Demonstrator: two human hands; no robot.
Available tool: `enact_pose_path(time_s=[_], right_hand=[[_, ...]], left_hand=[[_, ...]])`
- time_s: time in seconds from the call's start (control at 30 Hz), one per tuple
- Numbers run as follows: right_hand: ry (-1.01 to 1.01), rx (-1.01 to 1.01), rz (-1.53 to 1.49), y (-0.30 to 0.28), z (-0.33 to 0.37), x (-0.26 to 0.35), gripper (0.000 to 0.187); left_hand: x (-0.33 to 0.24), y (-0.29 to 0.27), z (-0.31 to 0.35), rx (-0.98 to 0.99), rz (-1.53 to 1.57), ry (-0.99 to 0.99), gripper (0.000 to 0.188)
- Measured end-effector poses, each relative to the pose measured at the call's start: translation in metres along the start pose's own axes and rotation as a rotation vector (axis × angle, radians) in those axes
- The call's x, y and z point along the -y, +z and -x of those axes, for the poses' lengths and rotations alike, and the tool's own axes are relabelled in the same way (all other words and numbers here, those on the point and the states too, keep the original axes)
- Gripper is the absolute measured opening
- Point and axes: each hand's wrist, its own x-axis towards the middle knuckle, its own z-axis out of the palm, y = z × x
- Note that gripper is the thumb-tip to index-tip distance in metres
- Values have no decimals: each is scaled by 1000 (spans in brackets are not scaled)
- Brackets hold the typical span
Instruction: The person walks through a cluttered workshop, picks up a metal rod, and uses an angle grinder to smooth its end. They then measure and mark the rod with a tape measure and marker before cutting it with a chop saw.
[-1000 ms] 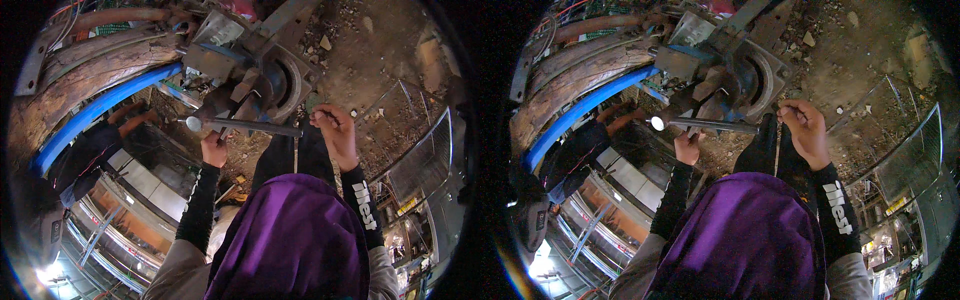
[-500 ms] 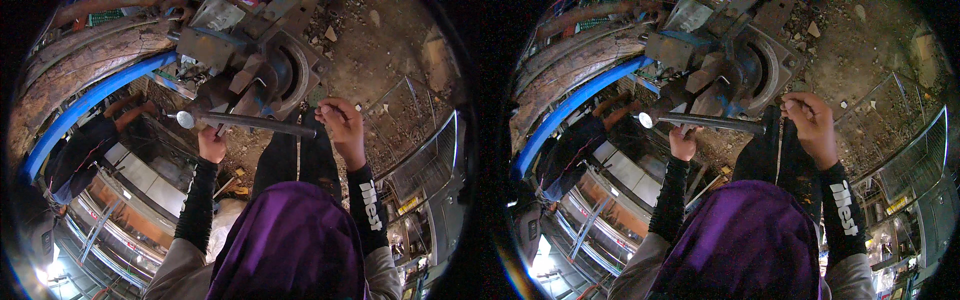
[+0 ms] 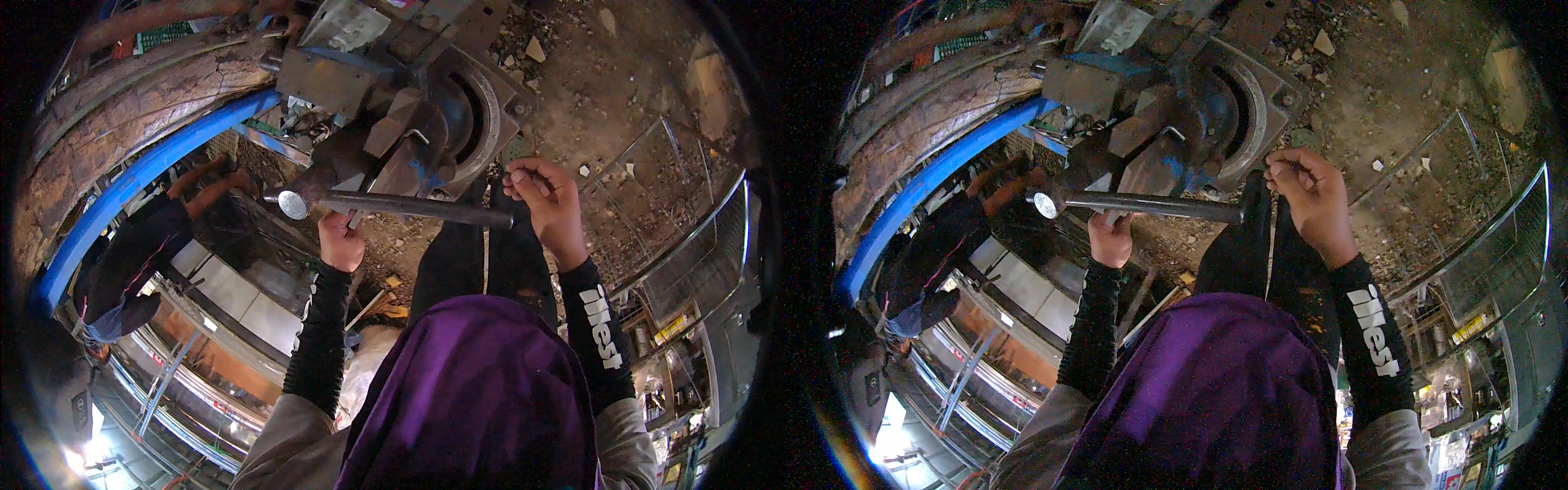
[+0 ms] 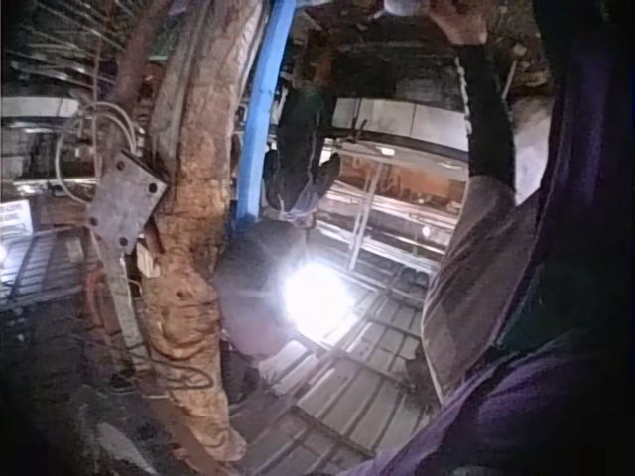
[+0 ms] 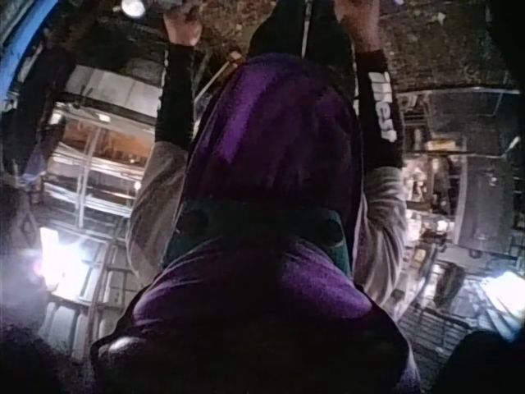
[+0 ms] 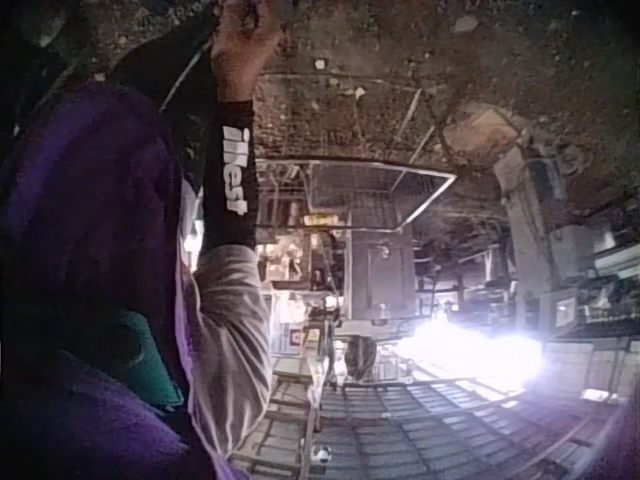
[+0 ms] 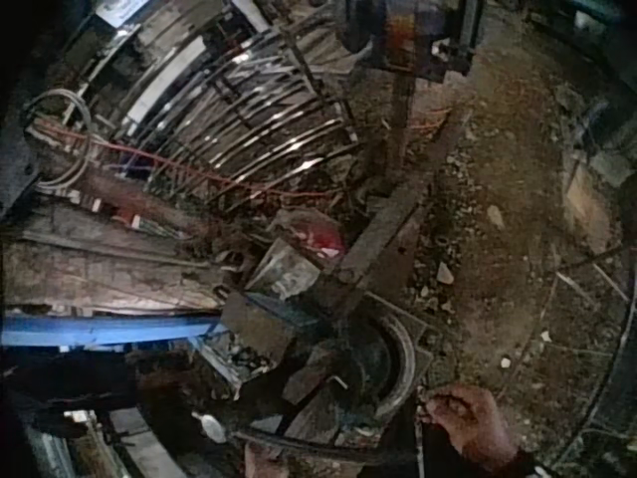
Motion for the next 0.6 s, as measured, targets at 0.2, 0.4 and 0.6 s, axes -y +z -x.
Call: enact_pose_path(time_s=[0.2,0.4,0.6], right_hand=[[18,-29,-3,0,1,-6,18],[-19,-11,10,2,4,3,22],[-312,68,-123,32,39,58,32]], left_hand=[[27,9,8,-29,239,-102,25],[36,11,9,-55,170,-62,21],[85,26,17,-148,684,-286,25]])
